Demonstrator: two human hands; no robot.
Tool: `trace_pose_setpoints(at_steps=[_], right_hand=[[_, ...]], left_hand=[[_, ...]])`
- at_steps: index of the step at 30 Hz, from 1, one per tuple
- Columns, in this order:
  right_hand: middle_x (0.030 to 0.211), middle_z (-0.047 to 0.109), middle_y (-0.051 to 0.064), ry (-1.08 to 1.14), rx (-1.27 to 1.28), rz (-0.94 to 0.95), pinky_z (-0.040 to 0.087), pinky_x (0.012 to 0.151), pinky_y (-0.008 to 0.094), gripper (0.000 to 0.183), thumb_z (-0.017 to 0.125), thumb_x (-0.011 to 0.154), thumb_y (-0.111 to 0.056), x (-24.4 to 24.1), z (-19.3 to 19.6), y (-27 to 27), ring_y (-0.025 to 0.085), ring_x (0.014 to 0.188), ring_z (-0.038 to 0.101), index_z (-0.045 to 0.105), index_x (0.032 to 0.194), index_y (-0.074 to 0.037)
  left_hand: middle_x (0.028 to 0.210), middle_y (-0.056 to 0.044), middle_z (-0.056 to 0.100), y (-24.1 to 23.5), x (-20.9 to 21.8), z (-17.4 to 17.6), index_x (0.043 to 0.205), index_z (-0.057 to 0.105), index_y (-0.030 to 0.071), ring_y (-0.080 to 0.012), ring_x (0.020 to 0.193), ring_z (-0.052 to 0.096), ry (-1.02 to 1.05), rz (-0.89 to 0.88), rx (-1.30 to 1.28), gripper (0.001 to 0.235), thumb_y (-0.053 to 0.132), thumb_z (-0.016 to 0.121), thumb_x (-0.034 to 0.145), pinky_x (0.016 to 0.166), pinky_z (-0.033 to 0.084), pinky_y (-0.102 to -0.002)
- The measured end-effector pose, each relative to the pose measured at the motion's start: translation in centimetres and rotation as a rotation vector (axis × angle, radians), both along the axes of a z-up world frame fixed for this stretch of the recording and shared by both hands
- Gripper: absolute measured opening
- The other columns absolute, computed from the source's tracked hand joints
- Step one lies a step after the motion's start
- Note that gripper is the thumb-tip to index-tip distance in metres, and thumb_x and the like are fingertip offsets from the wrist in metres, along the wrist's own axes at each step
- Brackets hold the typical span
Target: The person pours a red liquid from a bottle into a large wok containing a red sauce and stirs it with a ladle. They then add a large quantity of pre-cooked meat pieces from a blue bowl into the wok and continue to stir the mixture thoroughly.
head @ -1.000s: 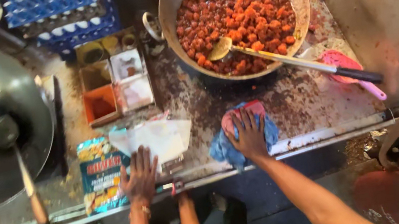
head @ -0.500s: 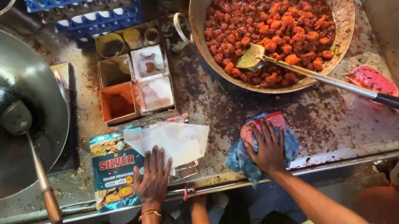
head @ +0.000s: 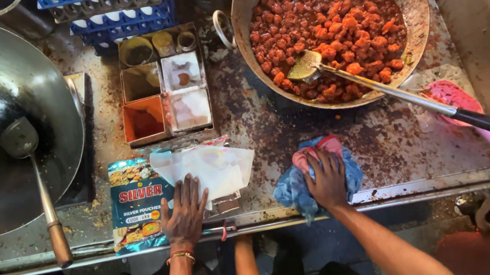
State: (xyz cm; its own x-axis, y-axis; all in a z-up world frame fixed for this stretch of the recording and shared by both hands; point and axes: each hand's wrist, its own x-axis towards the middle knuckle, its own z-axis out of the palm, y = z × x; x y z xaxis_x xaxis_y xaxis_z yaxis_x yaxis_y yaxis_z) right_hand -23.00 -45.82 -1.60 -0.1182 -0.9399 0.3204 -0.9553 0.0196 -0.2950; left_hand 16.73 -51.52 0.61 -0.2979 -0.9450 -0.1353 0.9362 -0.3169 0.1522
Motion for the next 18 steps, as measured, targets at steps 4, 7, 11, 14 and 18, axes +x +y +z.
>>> trace_pose_setpoints(at_steps=[4, 7, 11, 14, 18], right_hand=[[0.132, 0.064, 0.006, -0.046, 0.101, 0.02, 0.043, 0.105, 0.05, 0.048, 0.067, 0.084, -0.015, -1.5, -1.3, -0.2, 0.033, 0.128, 0.057, 0.065, 0.132, -0.019], [0.128, 0.066, 0.014, -0.246, 0.277, -0.036, 0.048, 0.096, 0.044, 0.038, 0.068, 0.094, -0.018, -3.2, -0.4, -4.0, 0.036, 0.115, 0.061, 0.064, 0.131, -0.012], [0.117, 0.072, 0.009, -1.032, 0.151, 0.073, 0.051, 0.096, 0.032, 0.027, 0.061, 0.109, -0.024, -4.0, 2.5, -5.4, 0.019, 0.108, 0.068, 0.066, 0.129, -0.006], [0.125, 0.065, 0.005, -1.491, 0.011, 0.08, 0.045, 0.102, 0.03, 0.033, 0.057, 0.109, -0.023, -1.2, 5.3, -2.5, 0.013, 0.116, 0.058, 0.061, 0.136, -0.004], [0.136, 0.062, 0.005, -1.467, -0.14, 0.264, 0.043, 0.112, 0.03, 0.032, 0.049, 0.11, -0.024, 1.6, 10.0, 0.6, 0.014, 0.127, 0.057, 0.057, 0.136, -0.006]], left_hand=[[0.173, -0.013, 0.019, 0.4, 0.2, -0.4, 0.157, 0.034, 0.005, -0.0287, 0.161, 0.013, -0.05, -0.004, -0.04, 0.066, 0.048, 0.029, 0.108, 0.13, 0.003, -0.054], [0.173, -0.013, 0.02, -0.4, 0.3, 0.0, 0.157, 0.035, 0.005, -0.0288, 0.161, 0.013, -0.031, -0.006, -0.059, 0.066, 0.048, 0.03, 0.108, 0.13, 0.003, -0.054], [0.173, -0.013, 0.021, -0.1, -0.1, -0.2, 0.157, 0.035, 0.005, -0.028, 0.161, 0.013, -0.084, -0.009, -0.027, 0.068, 0.049, 0.03, 0.106, 0.13, 0.003, -0.053], [0.173, -0.012, 0.021, 0.3, 0.4, -0.5, 0.158, 0.034, 0.005, -0.0275, 0.161, 0.012, -0.118, -0.001, -0.027, 0.068, 0.049, 0.031, 0.105, 0.13, 0.002, -0.052], [0.173, -0.014, 0.021, -0.5, 0.3, -0.9, 0.158, 0.034, 0.005, -0.0282, 0.162, 0.012, -0.115, 0.003, -0.059, 0.068, 0.047, 0.032, 0.105, 0.129, 0.002, -0.053]])
